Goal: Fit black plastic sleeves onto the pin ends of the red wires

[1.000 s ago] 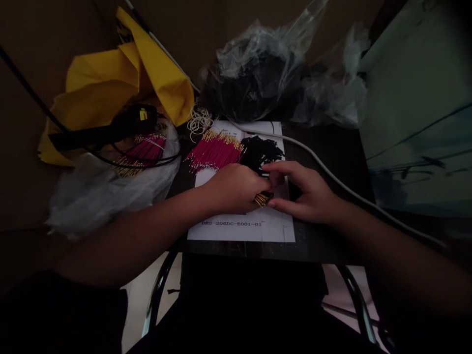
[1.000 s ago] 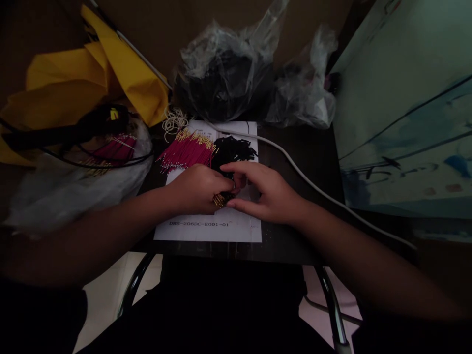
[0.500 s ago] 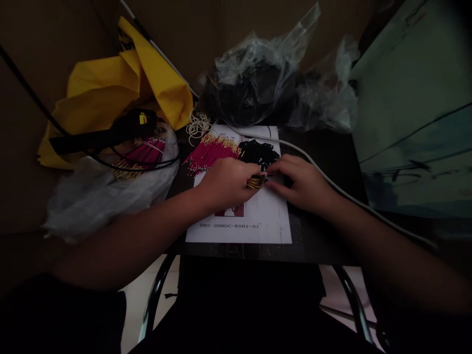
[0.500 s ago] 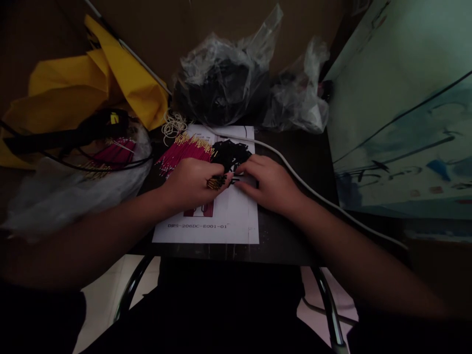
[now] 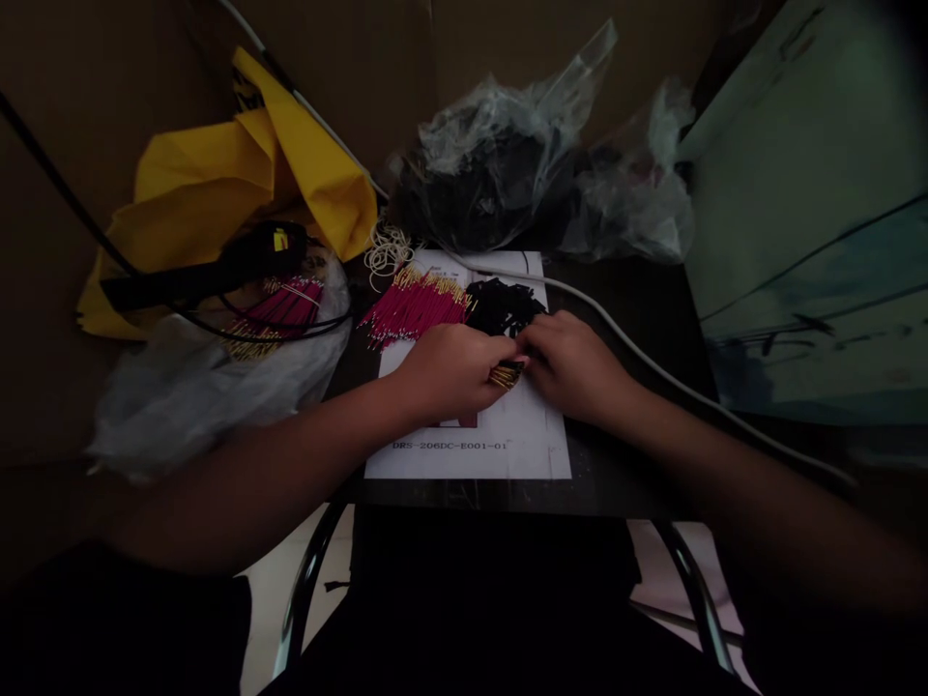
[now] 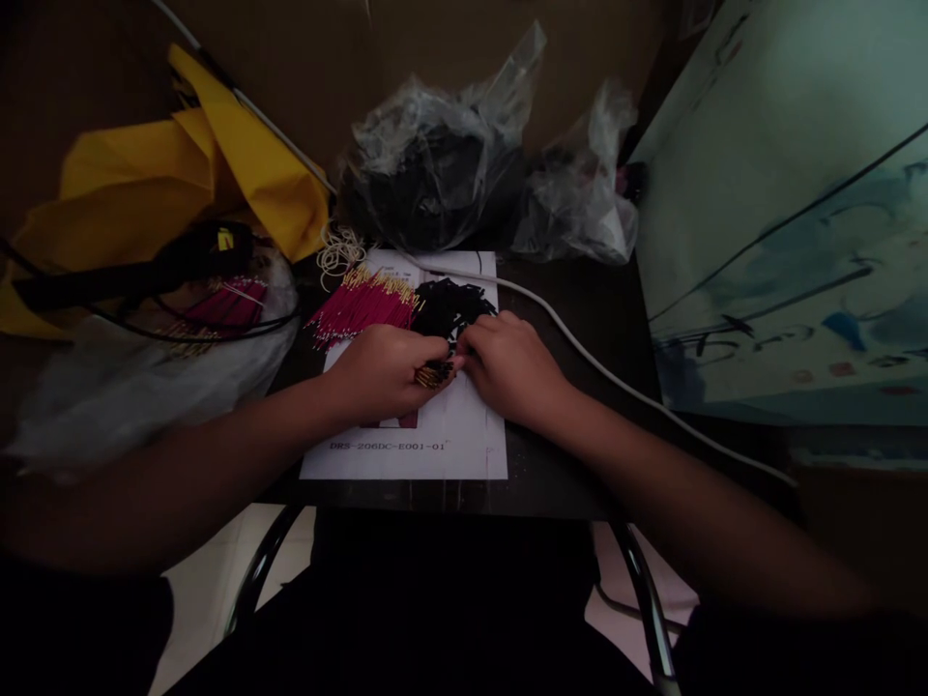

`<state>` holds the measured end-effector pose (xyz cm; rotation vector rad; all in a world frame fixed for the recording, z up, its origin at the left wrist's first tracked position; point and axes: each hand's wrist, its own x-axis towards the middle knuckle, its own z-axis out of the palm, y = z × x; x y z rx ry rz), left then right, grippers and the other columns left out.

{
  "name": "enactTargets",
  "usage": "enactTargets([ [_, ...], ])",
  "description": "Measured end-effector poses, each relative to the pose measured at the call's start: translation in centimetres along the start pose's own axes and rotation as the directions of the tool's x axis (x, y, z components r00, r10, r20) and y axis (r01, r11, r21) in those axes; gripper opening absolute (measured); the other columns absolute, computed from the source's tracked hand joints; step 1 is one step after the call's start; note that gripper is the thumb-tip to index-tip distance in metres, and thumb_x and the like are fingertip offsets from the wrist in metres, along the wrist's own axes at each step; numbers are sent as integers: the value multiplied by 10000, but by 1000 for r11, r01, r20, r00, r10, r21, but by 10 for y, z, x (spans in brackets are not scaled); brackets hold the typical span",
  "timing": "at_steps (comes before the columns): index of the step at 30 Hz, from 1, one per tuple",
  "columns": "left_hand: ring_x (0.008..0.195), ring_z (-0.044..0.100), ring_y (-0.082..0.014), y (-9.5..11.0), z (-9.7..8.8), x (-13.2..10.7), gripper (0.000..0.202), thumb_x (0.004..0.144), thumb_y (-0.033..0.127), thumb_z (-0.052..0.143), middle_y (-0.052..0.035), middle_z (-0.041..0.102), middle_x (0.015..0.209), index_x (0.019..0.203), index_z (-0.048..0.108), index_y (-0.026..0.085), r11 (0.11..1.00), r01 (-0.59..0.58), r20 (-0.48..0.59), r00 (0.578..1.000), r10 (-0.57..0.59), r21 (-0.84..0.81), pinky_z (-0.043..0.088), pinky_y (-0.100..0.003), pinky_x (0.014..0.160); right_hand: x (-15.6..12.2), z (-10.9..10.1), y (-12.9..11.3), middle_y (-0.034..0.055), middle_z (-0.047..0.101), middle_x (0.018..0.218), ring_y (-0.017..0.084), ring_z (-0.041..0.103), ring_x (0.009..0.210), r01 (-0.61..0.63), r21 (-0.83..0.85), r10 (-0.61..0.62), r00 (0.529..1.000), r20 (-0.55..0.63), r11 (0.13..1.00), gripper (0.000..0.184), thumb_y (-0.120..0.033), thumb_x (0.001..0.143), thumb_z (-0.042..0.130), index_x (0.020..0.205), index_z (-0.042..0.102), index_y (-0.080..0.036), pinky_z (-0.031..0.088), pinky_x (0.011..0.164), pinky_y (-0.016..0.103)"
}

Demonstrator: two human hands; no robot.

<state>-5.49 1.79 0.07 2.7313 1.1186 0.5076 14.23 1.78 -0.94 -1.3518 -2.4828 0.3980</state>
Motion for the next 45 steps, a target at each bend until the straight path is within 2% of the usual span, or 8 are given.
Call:
enactTargets([
  [8,541,566,-144,0,0,0,366,939,432,437,-26,637,624,774,646,181,1000,8,7,1000,-8,21,255,-264,485,-2,2,-3,93,590,886,215,440,824,87,-188,-90,996,-7,978,178,-223,930,449,846,592,-157,333,736,352],
  [15,550,578,-144,1,-1,-1,346,930,441,454,-12,617,601,775,630,186,1000,7,7,1000,-7,-14,254,-257,489,-6,-8,-2,84,631,912,238,469,883,53,-151,-49,998,30,987,176,-315,925,532,917,632,-170,339,771,366],
  [23,535,554,-105,2,-1,-4,347,933,465,472,7,608,611,772,594,183,983,-49,-112,993,29,-179,324,-231,497,-10,-3,-2,114,600,879,235,432,820,143,-284,-140,990,28,948,241,-293,965,433,844,587,-152,298,696,369],
  [28,529,556,-101,2,-1,-3,300,904,470,524,12,626,626,857,603,185,970,63,-117,989,-93,-237,349,-219,501,-12,-1,1,104,598,913,235,467,882,204,-129,-220,967,-130,971,204,-268,973,413,878,564,-171,387,775,383],
  [33,599,614,-109,4,-8,-2,257,891,431,562,7,660,683,943,630,189,936,86,-65,991,-115,-342,379,-210,523,-12,-8,0,56,612,846,208,516,832,329,-6,-307,875,-374,944,30,-226,916,545,893,551,-208,435,772,380],
  [36,654,645,-103,6,-14,-1,221,919,377,529,2,678,725,940,642,188,903,29,-19,999,-41,-429,403,-198,550,-16,-11,-1,43,646,834,199,557,813,371,4,-334,841,-427,929,53,-204,875,618,908,580,-220,452,775,390],
  [39,732,666,-97,8,-18,-1,198,933,323,499,-14,697,808,902,631,178,861,-26,-36,999,9,-508,433,-188,596,-21,-14,-3,32,681,850,204,600,828,384,20,-329,817,-473,923,102,-195,840,670,908,611,-243,467,782,402],
  [45,681,635,-70,6,-12,-4,121,908,267,528,3,677,776,874,594,172,834,-112,-81,993,81,-540,423,-174,584,-23,-19,-7,16,688,799,183,603,779,389,67,-320,834,-449,919,69,-229,839,688,877,633,-244,487,750,372],
])
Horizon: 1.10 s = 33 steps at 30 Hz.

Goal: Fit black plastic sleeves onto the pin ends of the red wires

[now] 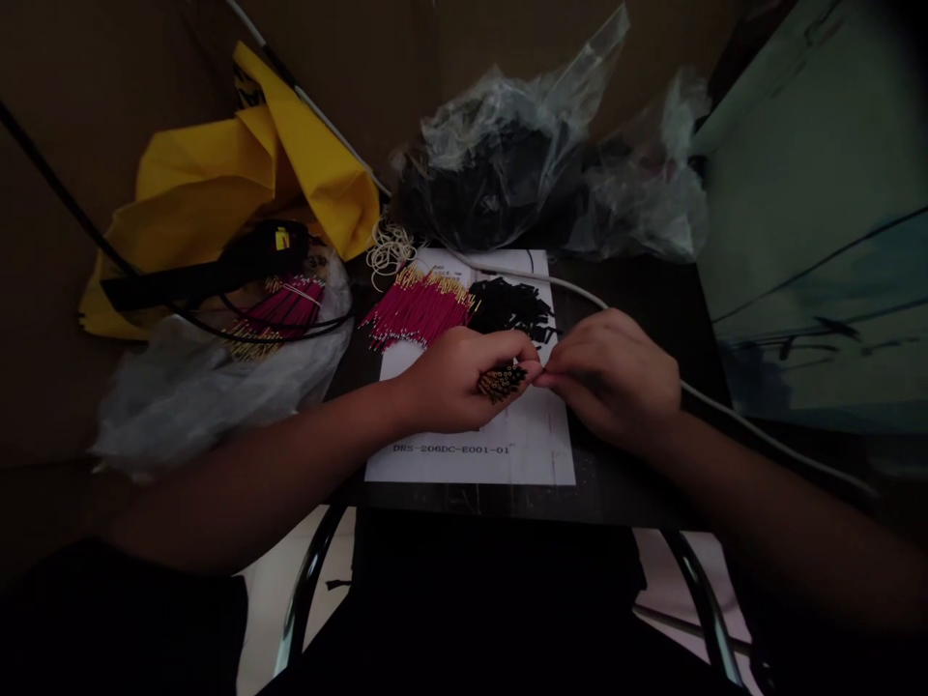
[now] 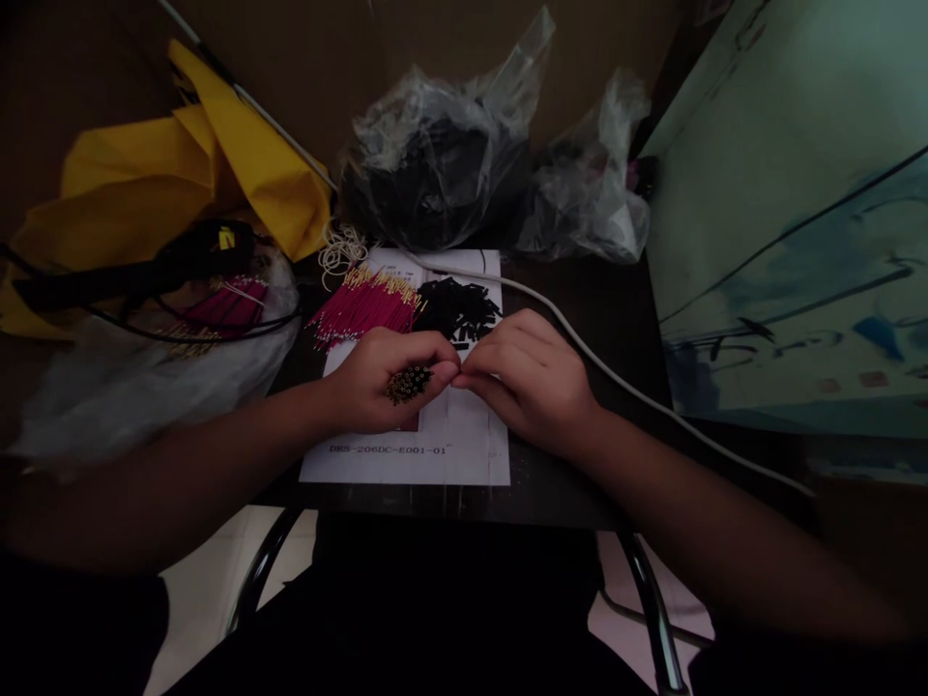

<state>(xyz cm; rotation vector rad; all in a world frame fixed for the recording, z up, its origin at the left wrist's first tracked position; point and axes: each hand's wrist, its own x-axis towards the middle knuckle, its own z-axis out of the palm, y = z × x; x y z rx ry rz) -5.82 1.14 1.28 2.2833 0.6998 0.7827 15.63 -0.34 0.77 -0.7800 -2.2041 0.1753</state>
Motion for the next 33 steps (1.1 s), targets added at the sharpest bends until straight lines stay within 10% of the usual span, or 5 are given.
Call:
enactTargets([
  [14,540,540,-74,-8,9,-5,158,938,329,502,47,574,640,908,578,195,949,-96,-97,987,131,299,362,-217,516,-1,-1,4,29,619,712,160,559,669,-11,113,3,998,66,993,24,-166,863,597,847,596,-183,453,633,330],
  [33,611,619,-130,-5,7,-6,139,833,282,536,30,648,702,938,593,211,929,-7,74,997,-22,370,349,-245,529,2,-5,-17,65,677,775,164,610,694,129,19,-128,992,-20,992,108,-185,833,667,921,605,-181,518,616,313],
])
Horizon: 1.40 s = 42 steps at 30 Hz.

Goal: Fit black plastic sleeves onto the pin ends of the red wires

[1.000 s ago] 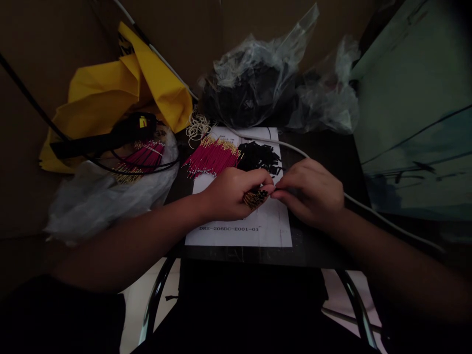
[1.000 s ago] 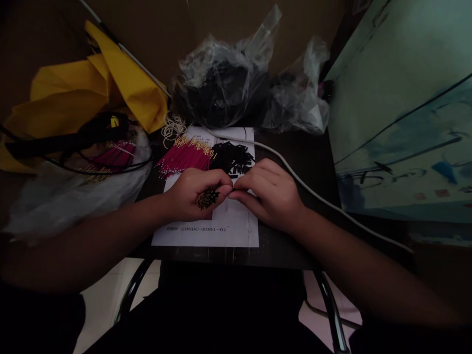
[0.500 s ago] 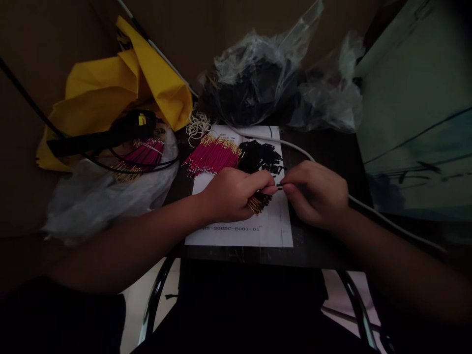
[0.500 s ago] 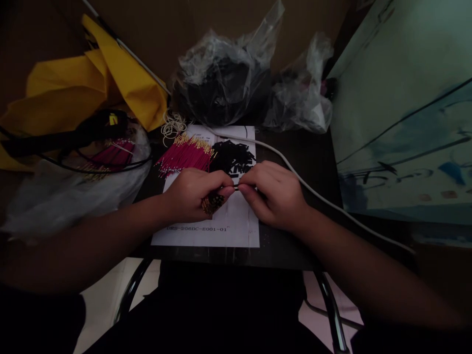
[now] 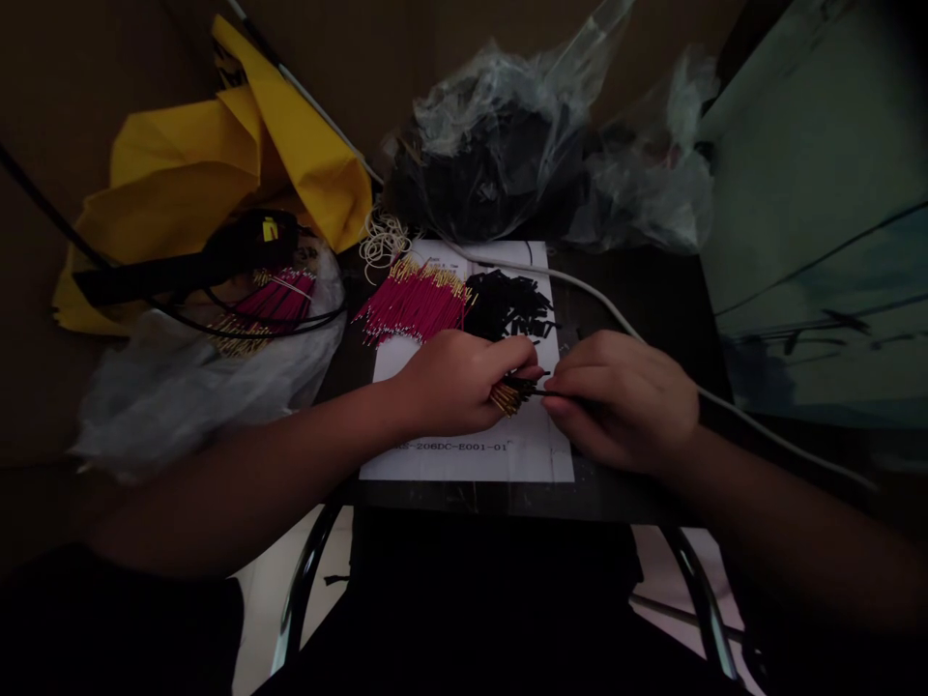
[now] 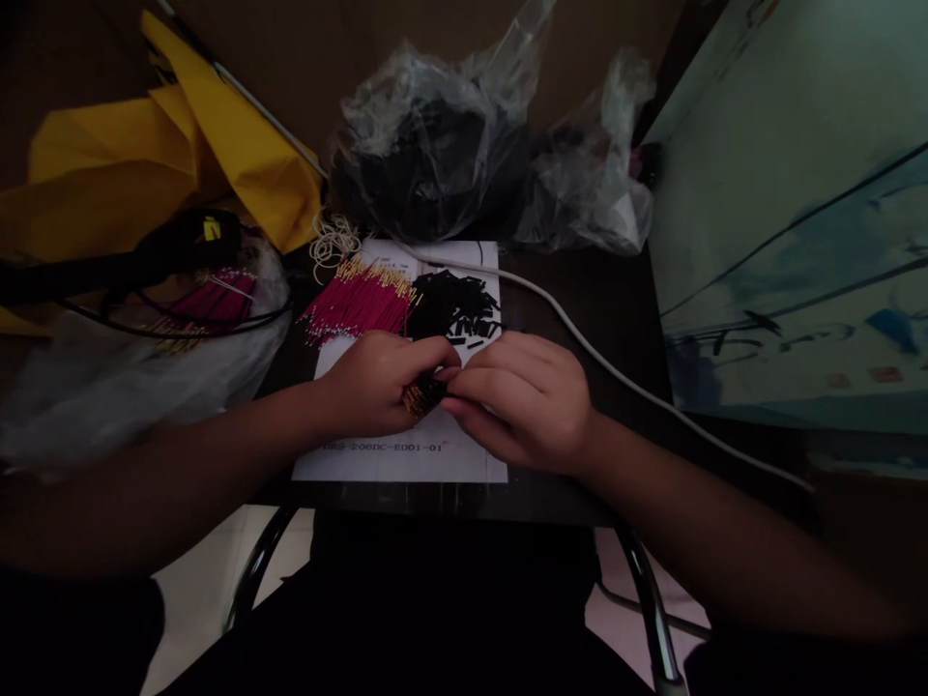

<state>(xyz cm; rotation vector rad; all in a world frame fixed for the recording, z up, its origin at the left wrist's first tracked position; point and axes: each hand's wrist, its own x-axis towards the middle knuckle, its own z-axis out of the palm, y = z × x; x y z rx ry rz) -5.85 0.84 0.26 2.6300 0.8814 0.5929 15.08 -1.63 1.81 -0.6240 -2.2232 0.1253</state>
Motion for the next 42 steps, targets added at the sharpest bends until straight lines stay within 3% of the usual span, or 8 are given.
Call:
enactTargets([
  [12,580,596,-146,2,0,2,170,859,334,492,16,640,661,922,587,207,997,15,10,1000,-16,71,292,-256,506,1,1,-1,41,670,773,141,607,704,-11,-13,12,999,45,1000,58,-217,860,638,895,598,-193,518,636,284],
  [20,559,599,-164,1,1,2,191,814,326,515,15,636,622,948,597,218,981,-7,26,1000,2,193,294,-252,494,0,1,0,36,667,765,151,604,680,0,8,0,999,45,1000,85,-203,833,660,883,593,-210,511,611,300],
  [28,516,586,-167,1,2,3,240,855,391,486,-6,634,596,950,600,202,949,-11,27,1000,3,314,300,-248,470,-8,6,6,28,680,815,158,594,694,15,-50,-12,998,62,999,108,-233,828,671,907,598,-229,491,622,325],
  [37,482,581,-190,1,3,1,278,870,439,486,-5,611,560,937,573,184,905,-98,31,995,94,413,281,-268,440,-5,6,12,71,651,859,188,621,793,-56,116,42,992,116,992,232,-311,840,672,1015,613,-169,509,700,338],
  [42,489,597,-180,1,3,1,283,896,422,476,-3,642,587,1006,567,178,910,-120,41,993,114,397,303,-262,441,-4,10,17,29,624,820,157,588,764,-121,222,102,990,97,968,280,-370,822,702,1008,598,-189,487,699,314],
])
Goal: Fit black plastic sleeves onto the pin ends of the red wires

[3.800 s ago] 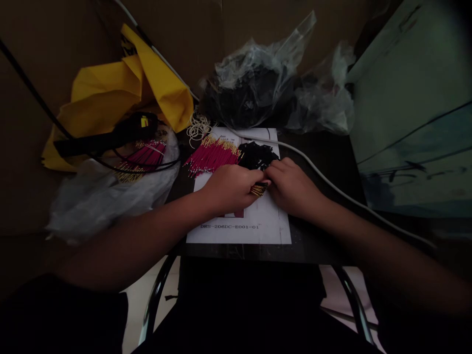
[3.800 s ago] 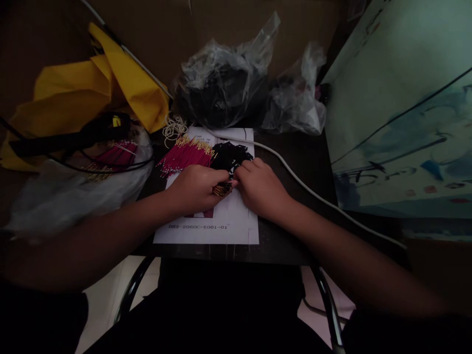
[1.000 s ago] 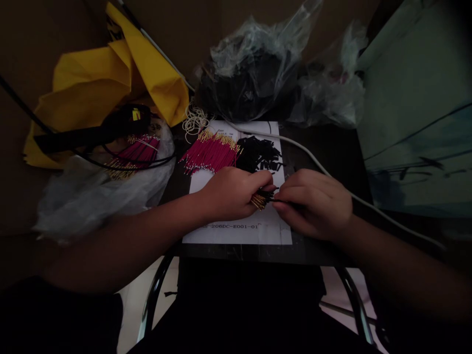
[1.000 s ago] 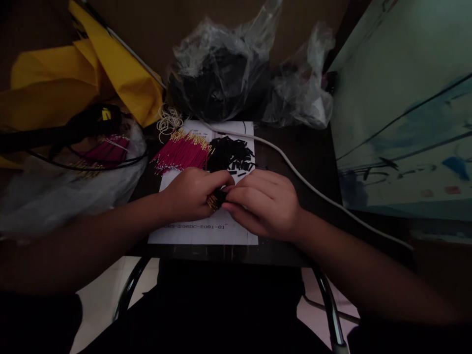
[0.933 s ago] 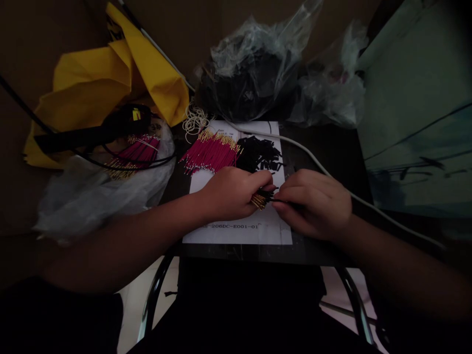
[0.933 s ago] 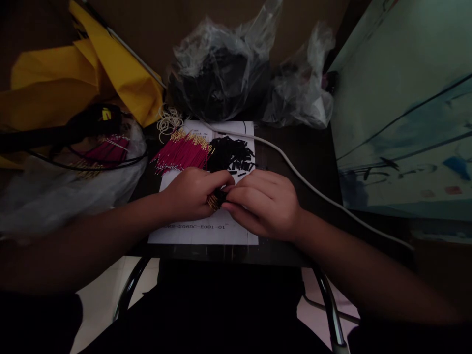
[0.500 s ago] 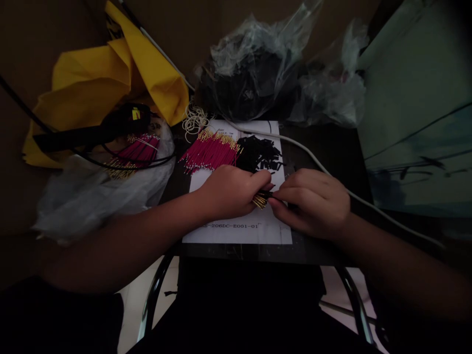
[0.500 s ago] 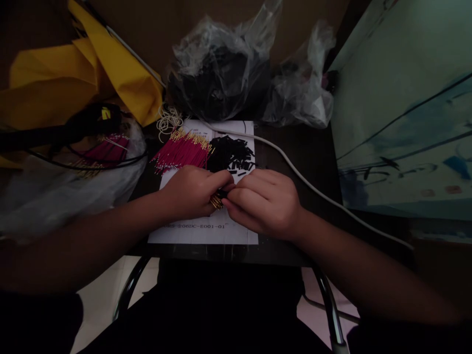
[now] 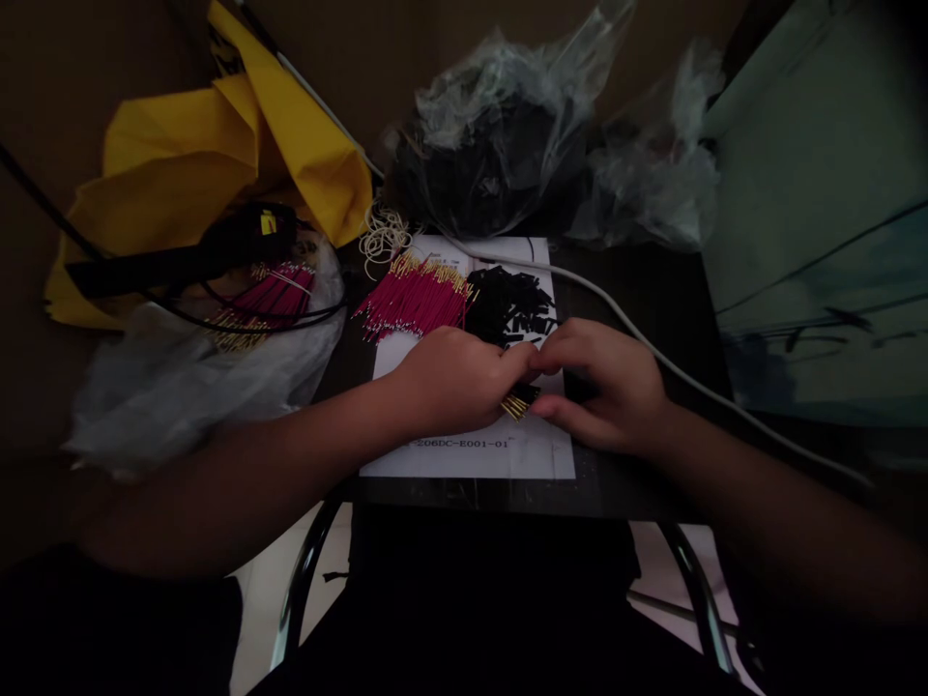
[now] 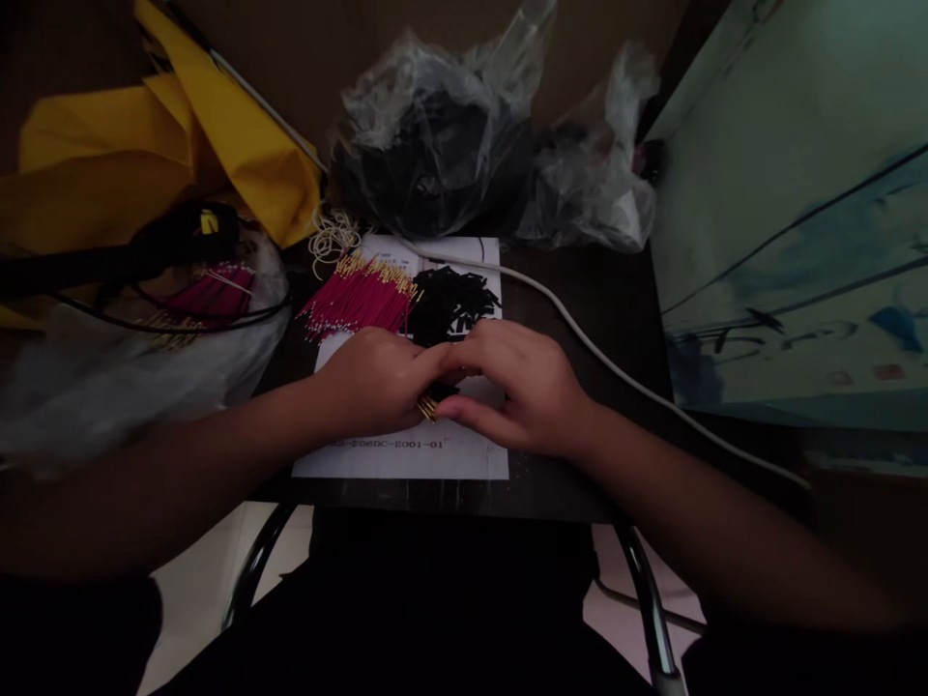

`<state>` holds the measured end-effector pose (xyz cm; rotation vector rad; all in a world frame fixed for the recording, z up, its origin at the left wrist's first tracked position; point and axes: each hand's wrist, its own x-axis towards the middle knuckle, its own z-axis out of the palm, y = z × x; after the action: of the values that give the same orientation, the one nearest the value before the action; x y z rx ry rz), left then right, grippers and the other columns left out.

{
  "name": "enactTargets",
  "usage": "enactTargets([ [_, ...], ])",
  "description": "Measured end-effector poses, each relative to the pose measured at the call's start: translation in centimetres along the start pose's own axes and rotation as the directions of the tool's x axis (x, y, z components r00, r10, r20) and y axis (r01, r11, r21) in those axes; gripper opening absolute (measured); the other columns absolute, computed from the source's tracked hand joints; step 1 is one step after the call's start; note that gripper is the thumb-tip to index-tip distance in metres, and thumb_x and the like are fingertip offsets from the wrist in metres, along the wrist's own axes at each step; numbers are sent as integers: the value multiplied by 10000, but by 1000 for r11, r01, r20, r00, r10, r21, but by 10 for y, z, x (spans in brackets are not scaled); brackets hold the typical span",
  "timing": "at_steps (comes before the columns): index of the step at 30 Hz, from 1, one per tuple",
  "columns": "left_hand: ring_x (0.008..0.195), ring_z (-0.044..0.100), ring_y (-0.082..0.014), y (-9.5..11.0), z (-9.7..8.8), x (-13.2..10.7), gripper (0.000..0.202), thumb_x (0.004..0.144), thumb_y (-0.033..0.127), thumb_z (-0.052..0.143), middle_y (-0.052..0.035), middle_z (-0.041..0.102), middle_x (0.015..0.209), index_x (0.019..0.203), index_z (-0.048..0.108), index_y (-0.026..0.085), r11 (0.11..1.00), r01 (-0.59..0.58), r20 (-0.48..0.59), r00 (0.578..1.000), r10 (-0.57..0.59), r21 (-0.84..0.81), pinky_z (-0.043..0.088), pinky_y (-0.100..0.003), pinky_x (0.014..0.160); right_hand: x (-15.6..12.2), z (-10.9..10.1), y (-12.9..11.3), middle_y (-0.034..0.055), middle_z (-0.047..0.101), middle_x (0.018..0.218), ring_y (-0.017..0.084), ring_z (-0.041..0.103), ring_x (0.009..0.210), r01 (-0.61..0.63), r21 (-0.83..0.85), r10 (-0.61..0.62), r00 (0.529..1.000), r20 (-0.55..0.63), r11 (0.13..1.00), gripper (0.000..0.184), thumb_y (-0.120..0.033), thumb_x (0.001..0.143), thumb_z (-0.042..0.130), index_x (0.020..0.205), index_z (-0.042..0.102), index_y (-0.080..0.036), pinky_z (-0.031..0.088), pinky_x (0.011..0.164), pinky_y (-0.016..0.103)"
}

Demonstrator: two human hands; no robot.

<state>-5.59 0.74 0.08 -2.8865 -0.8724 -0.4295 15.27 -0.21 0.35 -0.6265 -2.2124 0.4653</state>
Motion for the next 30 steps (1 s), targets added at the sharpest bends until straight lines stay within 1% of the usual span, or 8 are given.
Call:
enactTargets([
  [2,486,596,-178,1,-1,0,290,912,414,457,-8,649,588,1044,567,180,1000,-12,-1,1000,12,3,311,-259,443,1,0,2,14,590,791,149,561,739,-39,62,40,999,-9,997,300,-368,796,728,992,588,-189,472,680,309],
  [5,481,595,-179,2,-1,0,303,926,412,436,-15,650,589,1061,574,179,999,-27,0,1000,27,28,323,-260,442,2,1,4,10,553,797,146,534,735,-78,135,76,997,22,988,335,-365,778,743,1004,573,-184,456,667,309],
  [9,480,599,-180,3,-1,0,298,928,384,424,-21,641,579,1049,590,167,999,-20,18,1000,19,48,340,-262,444,2,1,5,3,539,818,140,520,742,-110,147,104,994,45,983,355,-357,792,726,1059,556,-197,456,676,308],
  [12,488,596,-176,3,-1,1,279,922,346,422,-25,649,594,1042,601,169,1000,-16,42,999,15,27,351,-263,453,1,1,7,14,546,845,144,522,756,-109,183,97,993,72,977,381,-345,793,711,1101,548,-191,462,679,313],
  [15,498,590,-174,1,-3,2,260,909,290,422,-31,649,593,1036,613,167,1000,6,59,998,-7,8,375,-263,479,1,1,10,35,557,886,151,534,782,-98,235,79,993,87,967,387,-297,808,668,1150,541,-170,471,700,327],
  [20,531,612,-198,0,-4,2,275,892,260,423,-43,661,630,1063,617,166,1000,12,84,996,-12,-2,405,-282,495,2,1,10,39,566,900,141,545,785,-107,214,92,993,79,971,397,-234,808,654,1180,544,-152,475,713,316],
  [24,535,620,-209,1,-3,2,297,909,278,411,-39,662,628,1109,603,171,1000,5,78,997,-5,-2,403,-284,489,2,1,10,30,571,897,136,547,774,-104,206,90,993,75,973,406,-254,805,668,1184,549,-172,478,704,306],
  [30,508,605,-199,1,-1,1,286,918,286,406,-40,642,598,1060,617,154,1000,2,58,998,-1,-12,399,-282,474,1,1,9,29,580,897,135,547,773,-116,182,100,990,94,976,410,-272,810,678,1189,554,-177,486,703,305],
])
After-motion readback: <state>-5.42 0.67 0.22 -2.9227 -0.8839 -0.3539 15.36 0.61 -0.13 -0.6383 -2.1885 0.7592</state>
